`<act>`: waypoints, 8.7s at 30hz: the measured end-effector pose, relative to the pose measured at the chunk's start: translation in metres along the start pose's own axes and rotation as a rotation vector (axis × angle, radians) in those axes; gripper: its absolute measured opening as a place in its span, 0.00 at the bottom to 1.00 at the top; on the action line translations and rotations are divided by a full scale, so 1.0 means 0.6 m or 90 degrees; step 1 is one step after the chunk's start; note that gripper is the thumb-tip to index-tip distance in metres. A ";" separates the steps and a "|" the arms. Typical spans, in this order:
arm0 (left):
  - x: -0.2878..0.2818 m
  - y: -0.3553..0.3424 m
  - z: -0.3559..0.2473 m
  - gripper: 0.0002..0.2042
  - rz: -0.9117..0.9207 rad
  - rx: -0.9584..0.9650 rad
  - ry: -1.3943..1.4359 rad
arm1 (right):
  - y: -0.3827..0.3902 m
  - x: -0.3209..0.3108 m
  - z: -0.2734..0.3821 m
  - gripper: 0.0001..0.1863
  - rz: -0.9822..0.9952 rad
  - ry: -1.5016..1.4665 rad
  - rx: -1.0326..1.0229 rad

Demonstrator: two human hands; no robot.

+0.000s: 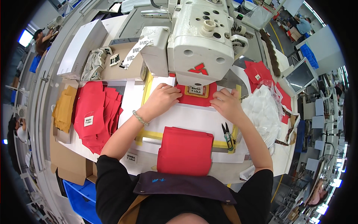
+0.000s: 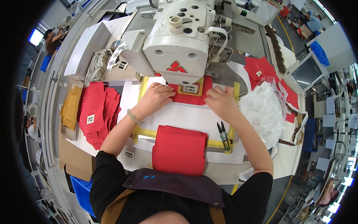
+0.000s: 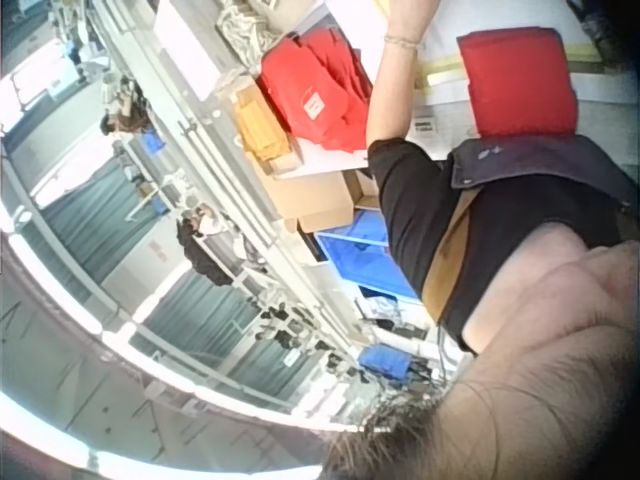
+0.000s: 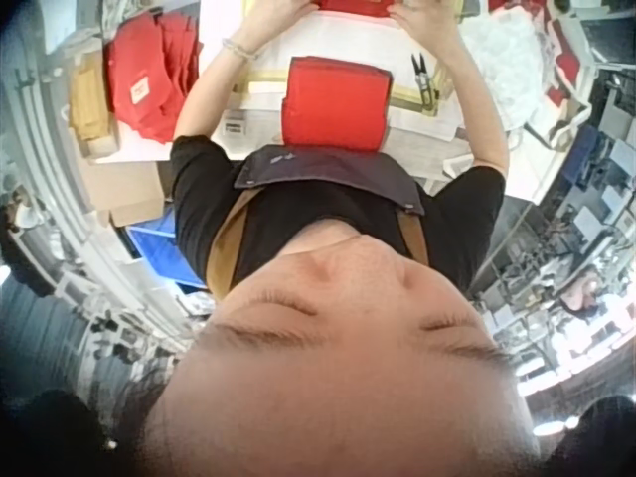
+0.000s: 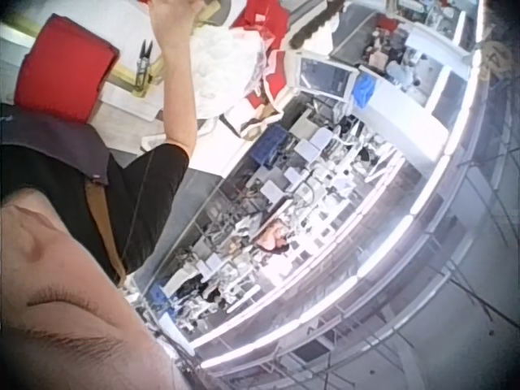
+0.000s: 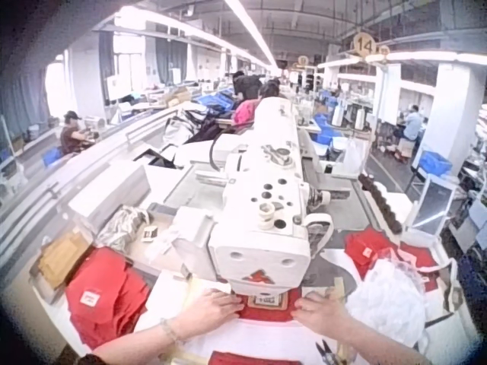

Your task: The person sews white rectangular labels onto red fabric pieces using an industrial sewing machine. They repeatedly pick up a red piece, place a label on it, guide it under the presser foot, sew, and trim the thread with scissors. Finished pieces are stacked to the left.

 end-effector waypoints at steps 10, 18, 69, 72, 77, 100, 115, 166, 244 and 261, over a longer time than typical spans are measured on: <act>0.023 -0.015 -0.044 0.07 -0.010 0.055 -0.099 | 0.003 -0.009 -0.011 0.05 -0.116 -0.087 0.119; -0.006 0.038 -0.111 0.10 0.004 0.226 -0.099 | 0.067 -0.015 0.081 0.10 -0.066 0.067 -0.019; -0.079 0.173 -0.140 0.13 0.051 0.129 -0.144 | -0.044 -0.014 0.099 0.25 -0.054 0.154 0.076; -0.087 0.190 -0.132 0.14 0.046 0.103 -0.162 | -0.063 0.008 0.110 0.25 -0.040 0.130 0.052; -0.104 0.203 -0.123 0.12 0.004 0.074 -0.168 | -0.078 0.019 0.118 0.24 -0.012 0.135 0.038; -0.093 0.263 -0.089 0.09 0.031 -0.011 -0.109 | -0.008 0.003 0.104 0.22 -0.013 0.092 0.119; -0.060 0.200 -0.050 0.16 0.022 -0.064 -0.072 | 0.156 0.005 0.040 0.19 -0.127 -0.054 0.439; -0.127 0.196 0.019 0.05 -0.082 -0.325 0.110 | 0.137 -0.007 0.068 0.19 -0.115 0.098 0.304; -0.025 0.004 -0.131 0.14 -0.001 -0.147 0.447 | 0.050 0.016 0.085 0.08 0.035 -0.782 0.426; 0.045 0.034 -0.046 0.12 -0.055 -0.427 0.729 | 0.048 0.088 0.054 0.06 0.072 -0.975 0.546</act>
Point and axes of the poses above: each hand's wrist, its own y-axis away from the middle knuckle, its own x-axis out of the palm, z = x × y, the point moved 7 cm from there along -y, towards the middle knuckle, and after that the axes turned 1 degree about -y, right-handed, at the moved point
